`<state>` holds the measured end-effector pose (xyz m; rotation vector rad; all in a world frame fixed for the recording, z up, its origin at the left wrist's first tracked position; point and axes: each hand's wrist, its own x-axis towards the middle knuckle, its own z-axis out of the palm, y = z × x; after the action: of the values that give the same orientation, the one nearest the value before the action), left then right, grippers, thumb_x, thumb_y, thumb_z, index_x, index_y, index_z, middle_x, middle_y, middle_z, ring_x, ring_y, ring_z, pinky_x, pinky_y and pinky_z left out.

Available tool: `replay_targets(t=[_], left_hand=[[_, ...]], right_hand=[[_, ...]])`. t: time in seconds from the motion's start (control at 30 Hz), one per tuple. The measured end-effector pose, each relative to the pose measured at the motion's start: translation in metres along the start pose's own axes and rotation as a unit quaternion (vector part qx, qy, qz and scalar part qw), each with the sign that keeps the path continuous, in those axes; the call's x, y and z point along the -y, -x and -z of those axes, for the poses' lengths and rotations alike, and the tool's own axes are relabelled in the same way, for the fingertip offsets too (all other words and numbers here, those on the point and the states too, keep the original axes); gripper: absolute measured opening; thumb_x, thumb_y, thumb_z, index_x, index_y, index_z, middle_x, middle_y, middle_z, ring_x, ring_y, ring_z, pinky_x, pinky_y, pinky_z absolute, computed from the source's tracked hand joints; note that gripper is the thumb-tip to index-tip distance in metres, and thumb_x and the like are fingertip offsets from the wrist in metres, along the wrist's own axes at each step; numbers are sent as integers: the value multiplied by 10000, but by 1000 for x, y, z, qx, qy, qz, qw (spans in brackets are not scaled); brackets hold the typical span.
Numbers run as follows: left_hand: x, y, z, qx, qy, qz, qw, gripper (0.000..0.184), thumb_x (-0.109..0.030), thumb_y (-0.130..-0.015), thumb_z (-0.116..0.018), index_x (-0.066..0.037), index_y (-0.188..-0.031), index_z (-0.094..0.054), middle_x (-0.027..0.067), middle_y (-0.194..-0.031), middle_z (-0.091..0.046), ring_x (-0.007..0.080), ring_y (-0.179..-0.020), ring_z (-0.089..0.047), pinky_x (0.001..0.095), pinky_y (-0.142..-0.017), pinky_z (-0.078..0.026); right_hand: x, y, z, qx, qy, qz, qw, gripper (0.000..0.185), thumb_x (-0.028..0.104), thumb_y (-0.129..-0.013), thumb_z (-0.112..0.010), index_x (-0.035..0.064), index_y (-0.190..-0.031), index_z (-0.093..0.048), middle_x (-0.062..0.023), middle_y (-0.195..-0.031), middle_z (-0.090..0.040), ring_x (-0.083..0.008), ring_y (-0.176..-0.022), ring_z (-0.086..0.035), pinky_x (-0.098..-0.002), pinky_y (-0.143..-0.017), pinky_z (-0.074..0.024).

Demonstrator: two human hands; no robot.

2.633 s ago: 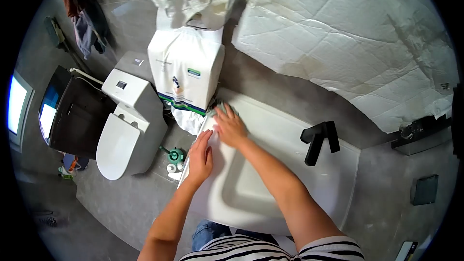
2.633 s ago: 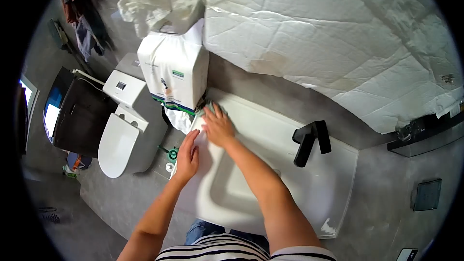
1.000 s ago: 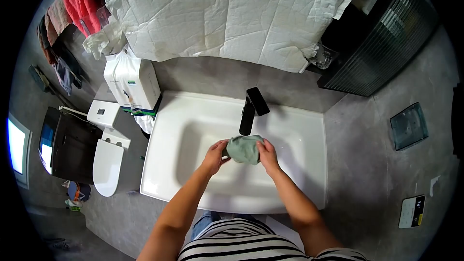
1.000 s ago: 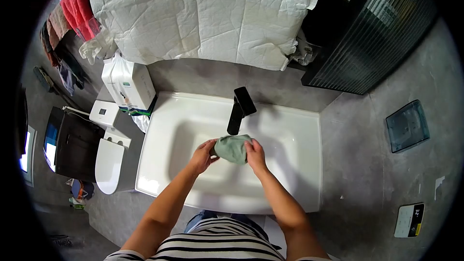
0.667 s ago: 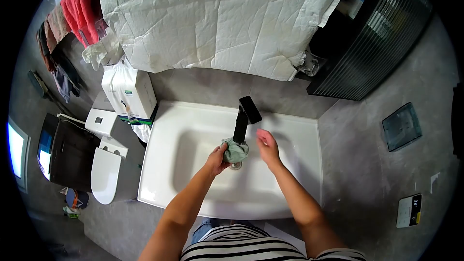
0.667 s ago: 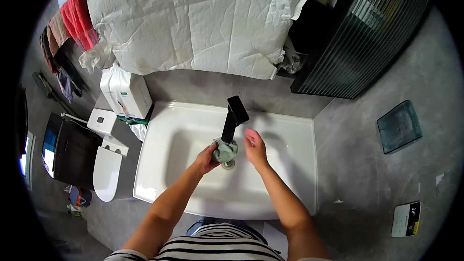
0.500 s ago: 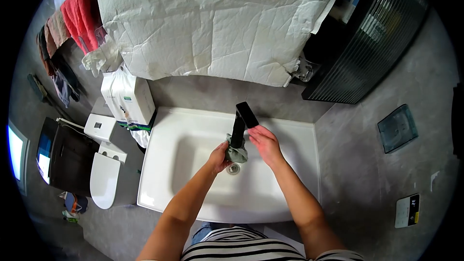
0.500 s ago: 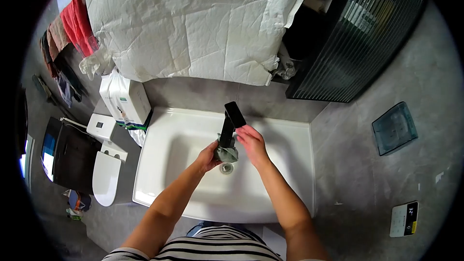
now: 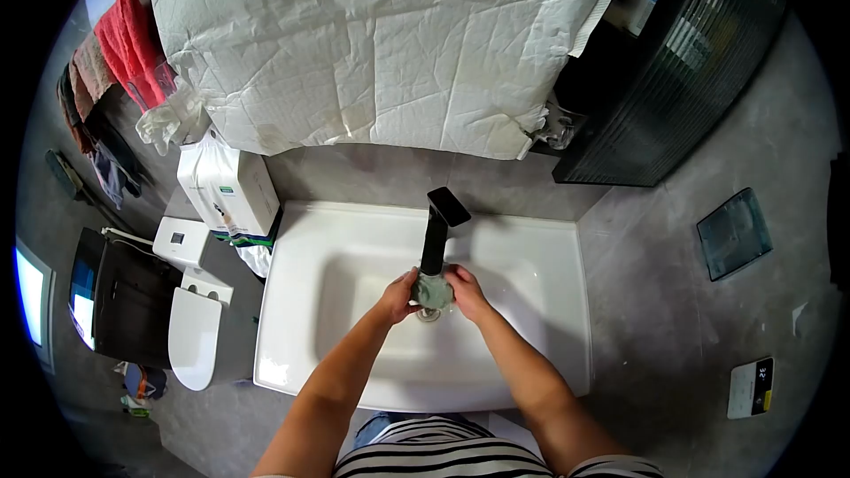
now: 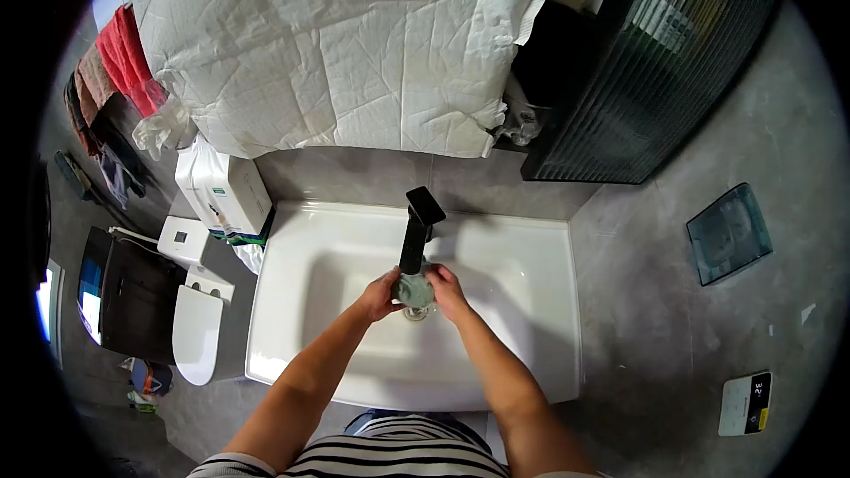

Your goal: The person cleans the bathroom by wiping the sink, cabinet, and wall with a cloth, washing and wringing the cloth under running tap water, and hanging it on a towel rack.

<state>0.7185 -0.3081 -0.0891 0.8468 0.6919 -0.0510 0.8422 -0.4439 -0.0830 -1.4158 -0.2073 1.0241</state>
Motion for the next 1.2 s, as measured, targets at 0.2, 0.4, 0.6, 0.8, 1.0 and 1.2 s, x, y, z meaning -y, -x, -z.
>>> replay_targets(t=[0.2, 0.4, 0.6, 0.8, 1.0, 1.2], left_hand=[[5, 0, -7, 62, 131, 68, 987, 570, -651, -949, -406, -195, -1261, -543, 76, -1201, -583, 242, -1088, -563, 499, -884, -507], [20, -13, -21, 27, 84, 71, 994, 592, -661, -954, -371, -149, -1163, -584, 51, -1127, -640, 250, -1055, -602, 501, -839, -492], [29, -36, 9, 149, 209, 111, 960, 518, -541, -996, -383, -75, -1125, -569, 93, -1101, -642, 242, -1006, -621, 454, -855, -526], [45, -51, -21, -109, 95, -44, 989, 348, -365, -1015, -438, -40, -1044, -557, 77, -920, -623, 207, -797, -593, 364, -722, -519], [42, -34, -23, -46, -23, -126, 991, 314, -379, -983, -507, -146, -1186, -562, 86, -1026, -622, 167, -865, -609, 310, -729, -509], [19, -3, -19, 55, 110, 25, 992, 359, -419, -994, -458, -157, -1217, -559, 45, -1111, -625, 200, -959, -628, 350, -718, -582]], right_hand=[[-7, 18, -41, -6, 279, 239, 930, 204, 236, -956, -589, 35, -990, -584, -92, -864, -648, -219, -800, -609, -353, -725, -485], [-31, 1, -24, -227, 318, 271, 880, 187, 200, -919, -614, 23, -958, -564, -168, -949, -595, -348, -846, -582, -433, -735, -475], [4, 53, -37, 0, 475, 426, 770, 274, 203, -887, -620, 35, -1078, -518, -161, -1068, -552, -373, -1003, -551, -465, -801, -478], [-31, 15, -43, -172, 349, 228, 892, 495, 428, -994, -446, -27, -886, -610, -171, -793, -660, -404, -793, -633, -443, -726, -495], [-57, -40, -4, -165, 111, -12, 980, 560, 526, -960, -484, -8, -934, -651, -147, -851, -668, -269, -802, -632, -388, -735, -481], [-37, -12, 0, -112, 208, 208, 949, 293, 303, -1002, -508, 31, -1034, -610, -79, -986, -605, -188, -928, -579, -326, -843, -461]])
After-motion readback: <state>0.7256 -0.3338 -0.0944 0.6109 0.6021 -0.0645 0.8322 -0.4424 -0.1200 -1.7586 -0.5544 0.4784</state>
